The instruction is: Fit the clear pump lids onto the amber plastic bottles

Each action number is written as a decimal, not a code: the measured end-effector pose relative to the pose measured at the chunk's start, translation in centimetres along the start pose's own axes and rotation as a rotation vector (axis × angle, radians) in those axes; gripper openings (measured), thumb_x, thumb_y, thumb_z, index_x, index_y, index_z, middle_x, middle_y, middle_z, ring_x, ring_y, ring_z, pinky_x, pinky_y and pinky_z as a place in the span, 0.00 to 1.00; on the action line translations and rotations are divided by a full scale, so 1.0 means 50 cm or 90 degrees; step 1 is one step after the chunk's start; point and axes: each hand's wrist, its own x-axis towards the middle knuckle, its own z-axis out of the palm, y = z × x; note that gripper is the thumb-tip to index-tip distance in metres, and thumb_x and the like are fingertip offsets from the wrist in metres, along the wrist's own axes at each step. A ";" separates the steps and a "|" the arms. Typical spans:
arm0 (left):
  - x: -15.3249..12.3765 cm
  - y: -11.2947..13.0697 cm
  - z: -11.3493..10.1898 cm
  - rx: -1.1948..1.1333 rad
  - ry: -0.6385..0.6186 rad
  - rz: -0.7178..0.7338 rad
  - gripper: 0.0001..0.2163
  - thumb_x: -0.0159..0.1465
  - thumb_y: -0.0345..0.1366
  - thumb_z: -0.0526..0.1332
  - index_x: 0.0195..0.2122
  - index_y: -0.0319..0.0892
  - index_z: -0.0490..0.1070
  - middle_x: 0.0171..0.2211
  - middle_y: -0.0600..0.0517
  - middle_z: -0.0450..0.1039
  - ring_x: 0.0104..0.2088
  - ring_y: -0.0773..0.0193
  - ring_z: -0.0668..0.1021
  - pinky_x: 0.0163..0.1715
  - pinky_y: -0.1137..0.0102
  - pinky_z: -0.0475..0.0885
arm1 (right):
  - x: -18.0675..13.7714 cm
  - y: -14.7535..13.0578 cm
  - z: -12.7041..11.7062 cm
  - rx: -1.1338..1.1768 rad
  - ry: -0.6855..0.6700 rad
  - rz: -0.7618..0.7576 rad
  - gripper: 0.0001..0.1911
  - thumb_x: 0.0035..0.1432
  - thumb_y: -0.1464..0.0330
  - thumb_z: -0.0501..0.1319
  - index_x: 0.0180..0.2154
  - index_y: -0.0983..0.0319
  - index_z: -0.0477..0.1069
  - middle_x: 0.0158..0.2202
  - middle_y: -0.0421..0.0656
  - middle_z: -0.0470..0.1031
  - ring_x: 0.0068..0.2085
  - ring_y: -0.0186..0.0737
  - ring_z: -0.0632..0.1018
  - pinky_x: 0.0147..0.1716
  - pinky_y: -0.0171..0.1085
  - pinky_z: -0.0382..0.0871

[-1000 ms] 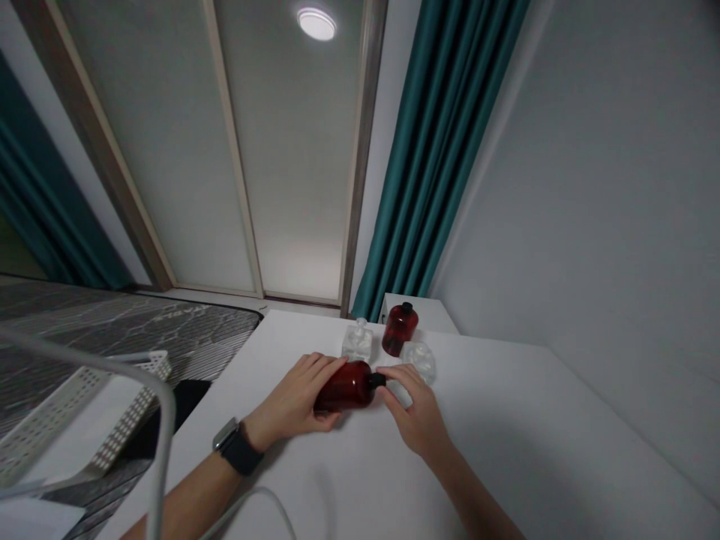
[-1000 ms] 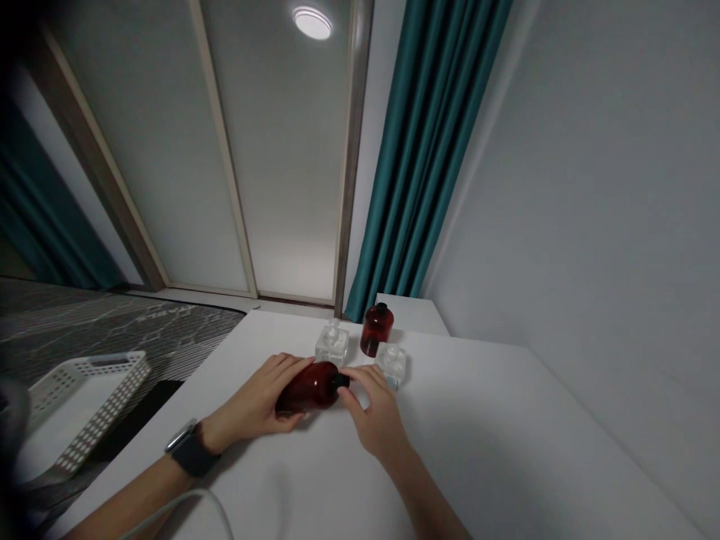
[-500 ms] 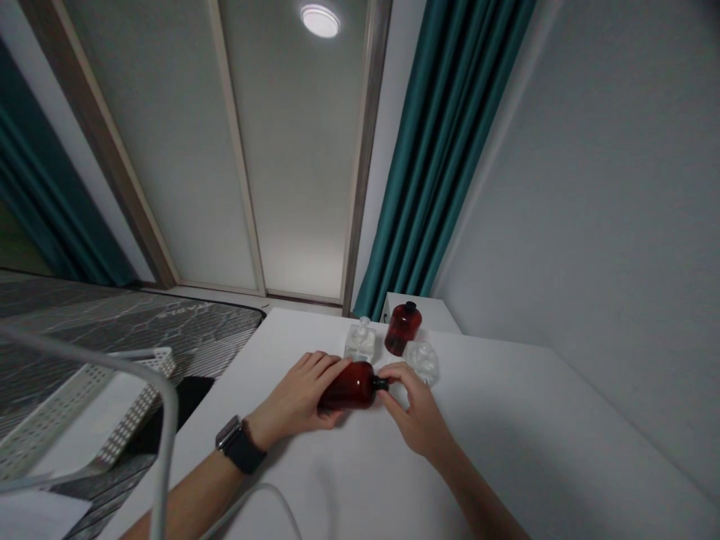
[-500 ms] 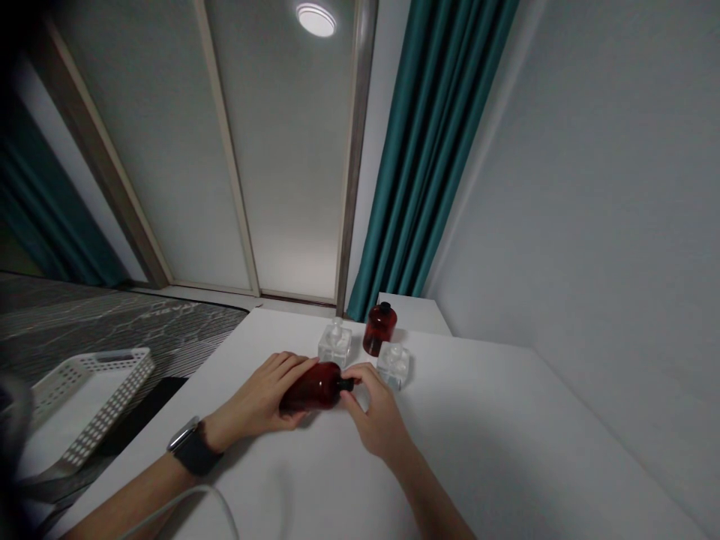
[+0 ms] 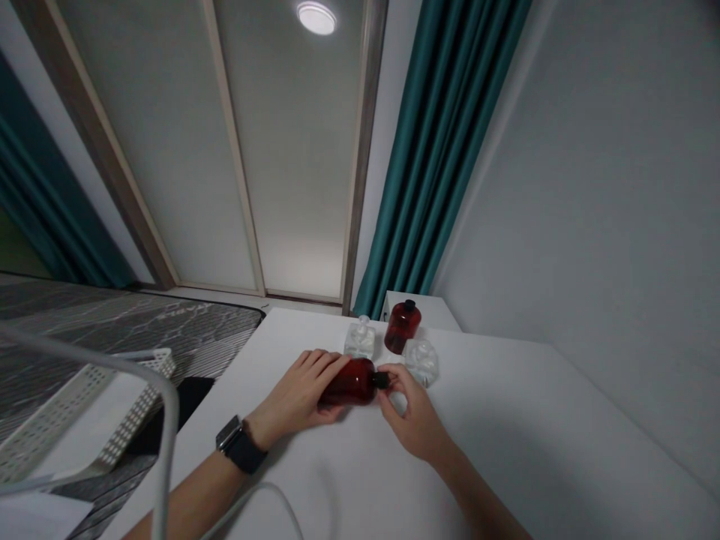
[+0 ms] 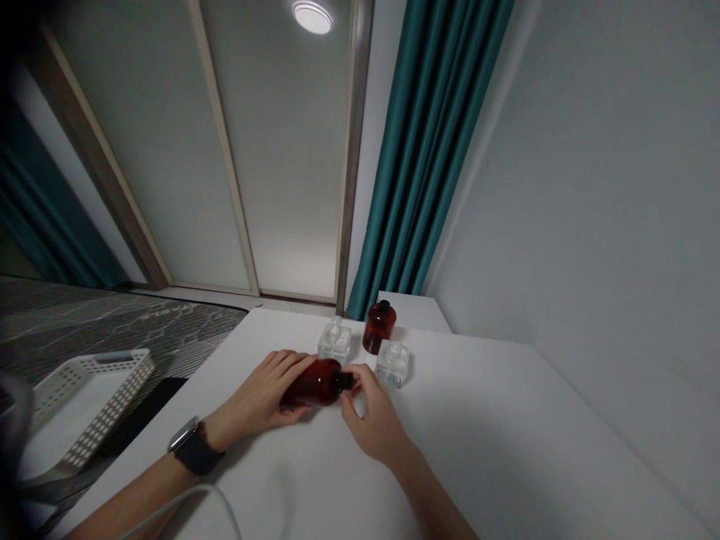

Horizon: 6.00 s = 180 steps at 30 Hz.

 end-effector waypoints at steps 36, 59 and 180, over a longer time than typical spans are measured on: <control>-0.005 -0.006 0.007 -0.011 0.001 -0.006 0.35 0.58 0.33 0.65 0.66 0.46 0.53 0.59 0.43 0.68 0.54 0.47 0.70 0.54 0.53 0.66 | -0.004 0.012 -0.001 -0.141 0.041 -0.017 0.07 0.61 0.69 0.59 0.43 0.58 0.67 0.35 0.42 0.75 0.36 0.42 0.77 0.38 0.40 0.73; -0.001 0.007 0.005 -0.059 0.004 -0.007 0.36 0.56 0.31 0.66 0.65 0.45 0.52 0.58 0.43 0.67 0.53 0.48 0.70 0.53 0.52 0.68 | -0.006 0.003 0.001 -0.216 0.062 -0.017 0.05 0.65 0.65 0.55 0.40 0.59 0.66 0.29 0.41 0.74 0.32 0.43 0.77 0.33 0.40 0.70; 0.002 0.012 0.052 -1.184 0.182 -0.407 0.39 0.55 0.44 0.59 0.68 0.51 0.49 0.45 0.47 0.78 0.45 0.46 0.79 0.41 0.57 0.71 | 0.282 0.087 -0.129 -0.560 0.077 0.019 0.08 0.65 0.65 0.59 0.36 0.62 0.73 0.36 0.50 0.78 0.40 0.50 0.77 0.40 0.44 0.63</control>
